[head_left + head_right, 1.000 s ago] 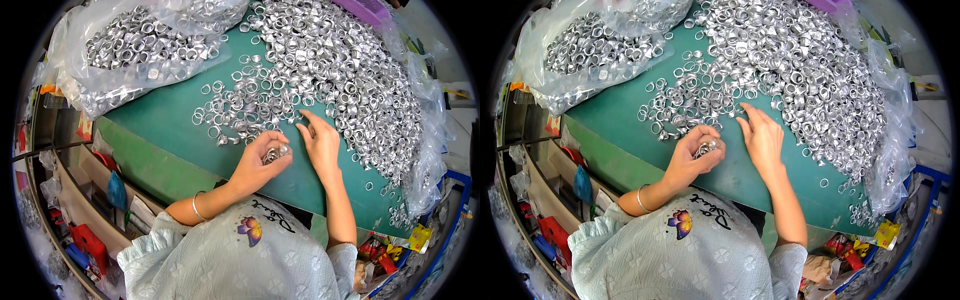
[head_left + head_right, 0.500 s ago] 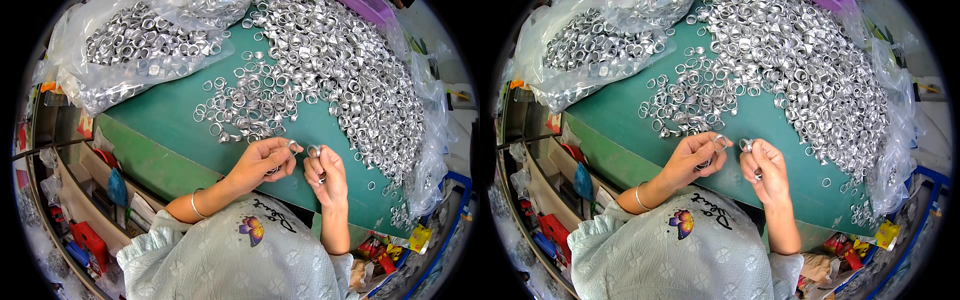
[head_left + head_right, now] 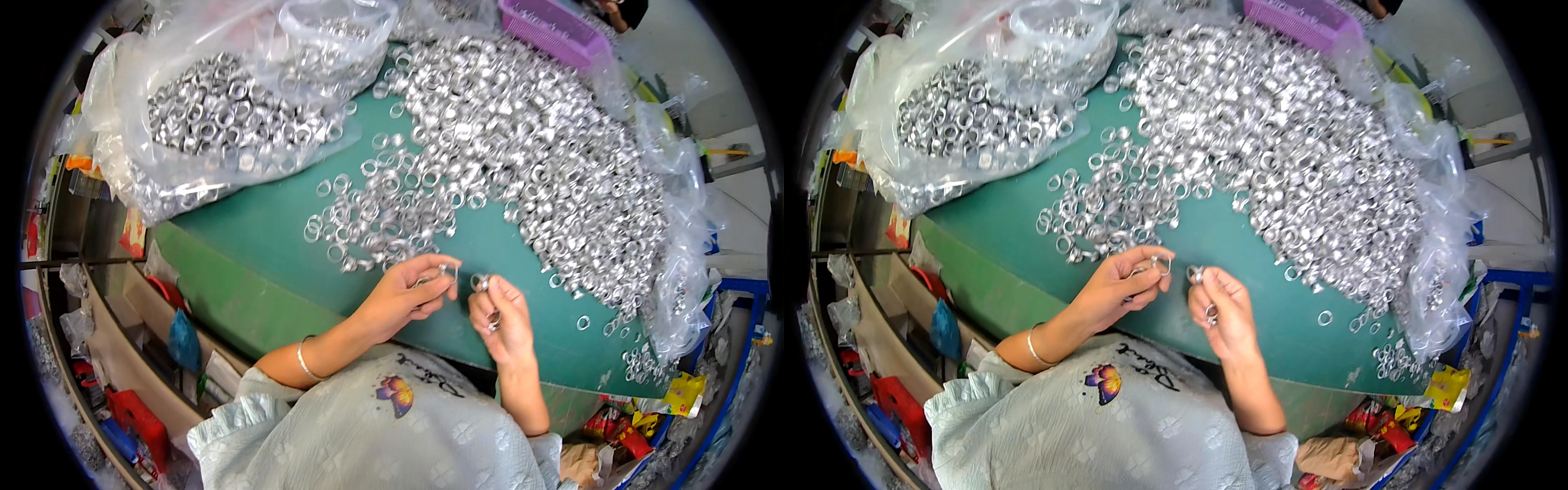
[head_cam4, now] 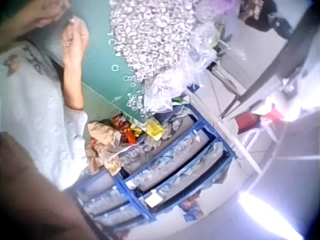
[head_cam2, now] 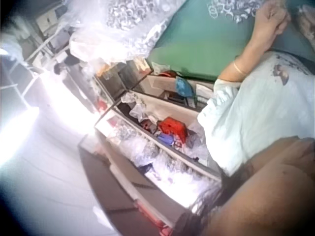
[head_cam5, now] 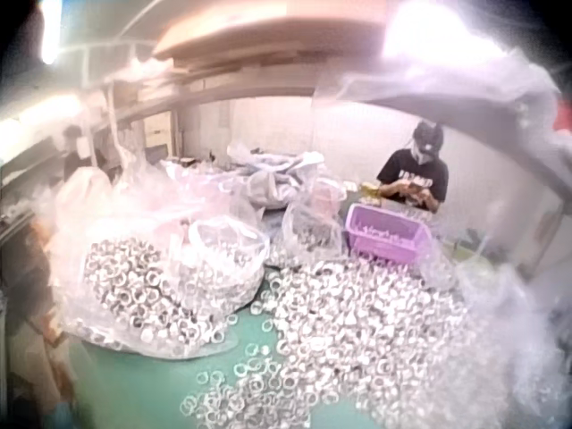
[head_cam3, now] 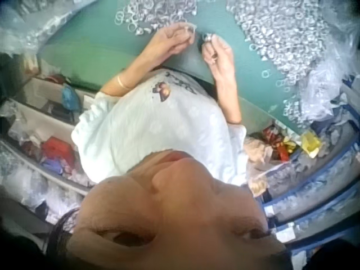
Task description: The person sorts silver metal rings on a green table, picking up individual rings by hand, placing some into a purple container, and moving others into a plastic bag.
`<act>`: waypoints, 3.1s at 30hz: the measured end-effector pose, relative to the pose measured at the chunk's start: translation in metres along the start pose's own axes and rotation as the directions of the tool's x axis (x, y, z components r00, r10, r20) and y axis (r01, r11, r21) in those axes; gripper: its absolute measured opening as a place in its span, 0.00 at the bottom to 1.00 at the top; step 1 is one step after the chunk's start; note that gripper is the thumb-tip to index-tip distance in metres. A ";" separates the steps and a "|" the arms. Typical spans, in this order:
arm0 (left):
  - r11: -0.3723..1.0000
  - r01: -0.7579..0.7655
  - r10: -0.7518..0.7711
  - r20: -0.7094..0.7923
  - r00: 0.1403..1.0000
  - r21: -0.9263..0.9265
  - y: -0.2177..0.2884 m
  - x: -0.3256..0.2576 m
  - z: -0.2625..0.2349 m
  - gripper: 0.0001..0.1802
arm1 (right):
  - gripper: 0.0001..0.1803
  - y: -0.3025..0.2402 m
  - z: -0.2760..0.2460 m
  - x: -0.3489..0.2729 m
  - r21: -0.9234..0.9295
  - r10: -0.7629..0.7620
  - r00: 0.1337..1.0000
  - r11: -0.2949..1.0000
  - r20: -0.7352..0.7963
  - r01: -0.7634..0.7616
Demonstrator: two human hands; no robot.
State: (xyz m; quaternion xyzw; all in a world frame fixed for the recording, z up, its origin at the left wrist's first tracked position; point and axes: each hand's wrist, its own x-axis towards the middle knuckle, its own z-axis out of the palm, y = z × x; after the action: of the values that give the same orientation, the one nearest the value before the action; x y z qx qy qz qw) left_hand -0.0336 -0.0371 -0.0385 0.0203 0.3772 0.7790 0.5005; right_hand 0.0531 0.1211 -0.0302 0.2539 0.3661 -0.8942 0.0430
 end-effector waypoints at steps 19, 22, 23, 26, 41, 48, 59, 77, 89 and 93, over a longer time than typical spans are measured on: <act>0.858 -0.240 0.120 0.277 0.953 0.453 0.082 0.119 0.080 0.13 | 0.12 -0.018 -0.030 -0.006 0.156 -0.153 0.987 0.975 -0.057 0.160; 0.618 -0.245 0.216 0.138 0.967 0.747 0.068 0.047 0.052 0.16 | 0.13 -0.018 -0.006 -0.011 0.167 -0.118 0.993 0.979 0.004 0.115; 0.642 -0.247 0.216 0.138 0.967 0.726 0.056 0.037 0.046 0.16 | 0.13 -0.017 -0.002 -0.013 0.171 -0.119 0.992 0.979 0.032 0.111; 0.757 -0.196 0.171 0.101 0.980 0.623 0.022 0.020 0.035 0.21 | 0.13 -0.010 0.001 -0.018 0.120 -0.144 0.989 0.983 0.027 0.140; 0.682 -0.331 0.356 0.100 0.929 0.652 -0.009 0.005 0.033 0.17 | 0.15 0.010 0.003 -0.023 0.017 -0.284 0.959 0.959 0.014 0.284; 0.821 -0.156 0.209 -0.034 0.977 0.550 -0.005 0.003 0.032 0.16 | 0.29 0.002 0.004 -0.017 0.287 -0.134 0.991 0.949 -0.002 0.129; 0.359 -0.383 0.412 0.223 0.883 0.851 -0.016 0.001 0.037 0.21 | 0.16 0.008 0.016 -0.014 0.023 -0.197 0.979 0.980 -0.044 0.199; 0.569 -0.260 0.445 -0.027 0.895 0.780 -0.004 -0.011 0.008 0.12 | 0.13 -0.007 0.006 0.063 -0.794 -0.355 0.934 0.556 0.040 0.245; 0.641 -0.316 0.489 -0.055 0.870 0.700 -0.023 0.019 0.000 0.21 | 0.17 -0.003 0.004 0.025 0.115 0.090 0.993 0.988 0.081 -0.099; 0.674 -0.328 0.466 -0.037 0.884 0.661 -0.018 0.014 0.004 0.22 | 0.18 0.000 0.000 0.021 0.198 0.085 0.987 0.974 0.139 -0.112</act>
State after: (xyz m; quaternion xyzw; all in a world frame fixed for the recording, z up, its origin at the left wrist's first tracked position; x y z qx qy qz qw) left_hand -0.0255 -0.0203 -0.0513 0.1914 0.6537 0.6917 0.2397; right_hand 0.0351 0.1235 -0.0405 0.2164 0.2553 -0.9385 0.0847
